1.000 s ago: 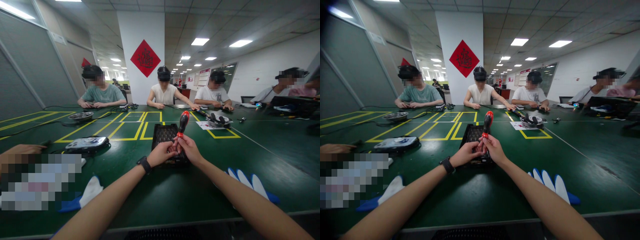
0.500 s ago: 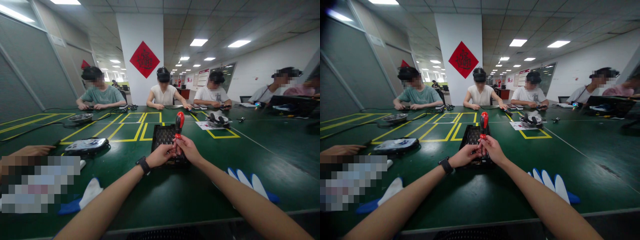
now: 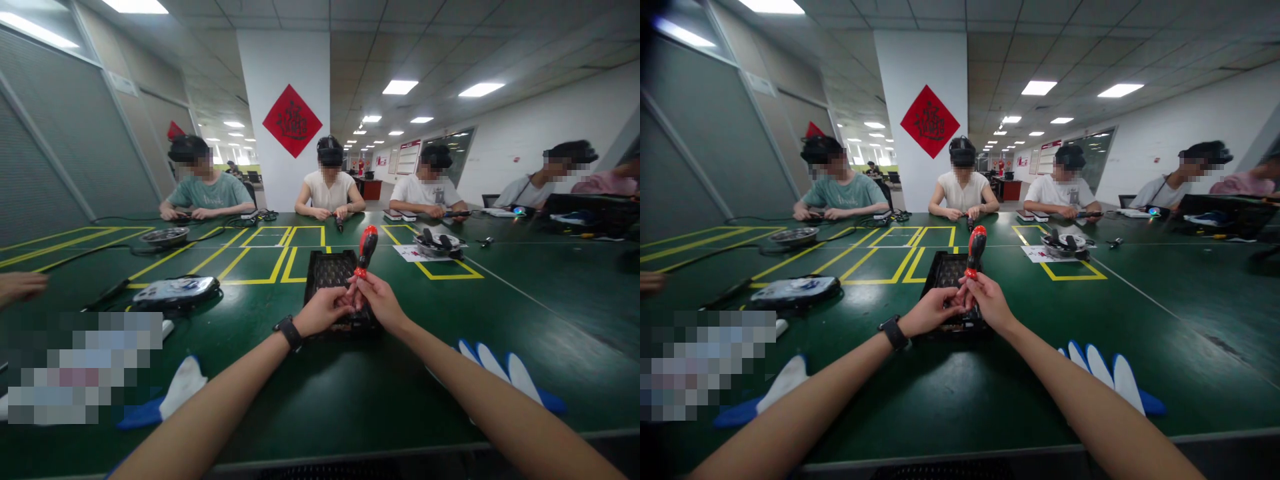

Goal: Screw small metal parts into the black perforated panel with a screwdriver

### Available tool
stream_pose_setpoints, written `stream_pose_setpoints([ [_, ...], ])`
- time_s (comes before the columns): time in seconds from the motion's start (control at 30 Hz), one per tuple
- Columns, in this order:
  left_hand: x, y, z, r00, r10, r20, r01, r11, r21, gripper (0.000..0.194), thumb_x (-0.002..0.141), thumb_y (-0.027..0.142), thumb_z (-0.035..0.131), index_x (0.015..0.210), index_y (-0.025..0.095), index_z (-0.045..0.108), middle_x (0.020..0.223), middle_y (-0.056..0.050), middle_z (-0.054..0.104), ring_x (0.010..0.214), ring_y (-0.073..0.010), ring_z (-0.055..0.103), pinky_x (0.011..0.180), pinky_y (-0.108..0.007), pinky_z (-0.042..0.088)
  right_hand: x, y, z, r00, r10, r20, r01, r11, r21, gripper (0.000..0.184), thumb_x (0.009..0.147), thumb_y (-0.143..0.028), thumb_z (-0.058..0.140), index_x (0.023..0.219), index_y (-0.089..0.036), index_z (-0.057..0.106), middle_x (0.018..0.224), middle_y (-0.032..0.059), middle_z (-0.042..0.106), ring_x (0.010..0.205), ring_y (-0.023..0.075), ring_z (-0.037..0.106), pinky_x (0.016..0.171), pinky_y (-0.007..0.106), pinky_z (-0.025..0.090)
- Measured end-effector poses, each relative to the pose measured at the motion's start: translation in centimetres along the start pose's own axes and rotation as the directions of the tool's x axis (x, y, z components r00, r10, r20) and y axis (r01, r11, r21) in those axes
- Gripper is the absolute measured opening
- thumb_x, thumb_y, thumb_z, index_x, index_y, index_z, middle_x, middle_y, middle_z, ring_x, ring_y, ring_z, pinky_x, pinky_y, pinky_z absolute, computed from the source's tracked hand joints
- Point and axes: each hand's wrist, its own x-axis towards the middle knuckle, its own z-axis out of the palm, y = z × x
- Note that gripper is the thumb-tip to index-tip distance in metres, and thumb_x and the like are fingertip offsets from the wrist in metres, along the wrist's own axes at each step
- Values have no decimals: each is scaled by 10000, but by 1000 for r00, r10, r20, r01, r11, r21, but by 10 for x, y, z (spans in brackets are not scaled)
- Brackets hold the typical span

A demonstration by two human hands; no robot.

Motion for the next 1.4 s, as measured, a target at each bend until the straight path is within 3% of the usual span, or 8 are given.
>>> stream_pose_setpoints([
  [0.13, 1, -1, 1, 1000, -2, 18, 4, 998, -69, 154, 769, 230, 555, 847, 101, 585, 774, -44, 626, 694, -120, 572, 678, -241, 460, 1, 2, -1, 1000, 12, -3, -12, 1000, 25, 268, 823, -378, 473, 960, -157, 541, 767, 22, 590, 482, 62, 500, 473, 218, 401],
  [0.3, 0, -3, 1, 1000, -1, 7, 1, 1000, -26, 201, 775, 290, 553, 850, 106, 579, 752, -35, 609, 661, -107, 550, 638, -227, 445, 0, 1, -1, 1000, 1, -6, -1, 1000, 25, 225, 819, -357, 488, 921, -162, 535, 751, 11, 581, 496, 64, 497, 492, 218, 416],
  [0.47, 1, -5, 1, 997, -65, -48, 64, 998, -23, 309, 688, 369, 642, 836, 110, 561, 691, -6, 574, 595, -90, 510, 567, -208, 425, -1, 0, 0, 1000, 9, -2, -9, 1000, 18, 224, 823, -366, 479, 923, -169, 520, 753, 11, 584, 492, 67, 496, 494, 225, 423],
  [0.63, 1, -6, 1, 997, -71, -40, 70, 997, -42, 277, 709, 359, 622, 794, 99, 576, 676, -14, 588, 596, -95, 517, 571, -210, 424, 0, 1, 1, 1000, 3, -4, -3, 1000, 24, 227, 817, -368, 490, 915, -166, 518, 747, 13, 595, 493, 67, 504, 499, 222, 420],
  [0.9, -1, -5, -1, 998, -22, 63, 29, 993, -117, 184, 780, 268, 537, 842, 102, 587, 790, -51, 644, 715, -137, 591, 656, -231, 451, -1, 1, 0, 999, 46, 20, -47, 996, 75, 239, 818, -378, 481, 924, -170, 531, 754, 17, 595, 502, 77, 495, 473, 237, 456],
  [1.17, 0, -3, 0, 998, -17, -67, 20, 999, 49, 264, 737, 358, 587, 825, 109, 588, 737, -22, 604, 657, -114, 533, 628, -219, 431, 0, 0, -1, 1000, 9, -5, -8, 1000, 2, 225, 829, -362, 472, 900, -159, 538, 740, 20, 606, 512, 69, 501, 513, 220, 414],
  [1.4, -1, -3, -1, 999, 8, -38, -5, 997, 75, 248, 776, 339, 545, 804, 100, 604, 734, -29, 624, 656, -115, 540, 633, -215, 427, -1, 1, 0, 1000, 10, -9, -10, 1000, 7, 220, 837, -352, 462, 918, -161, 534, 734, 15, 596, 508, 69, 498, 516, 221, 415],
])
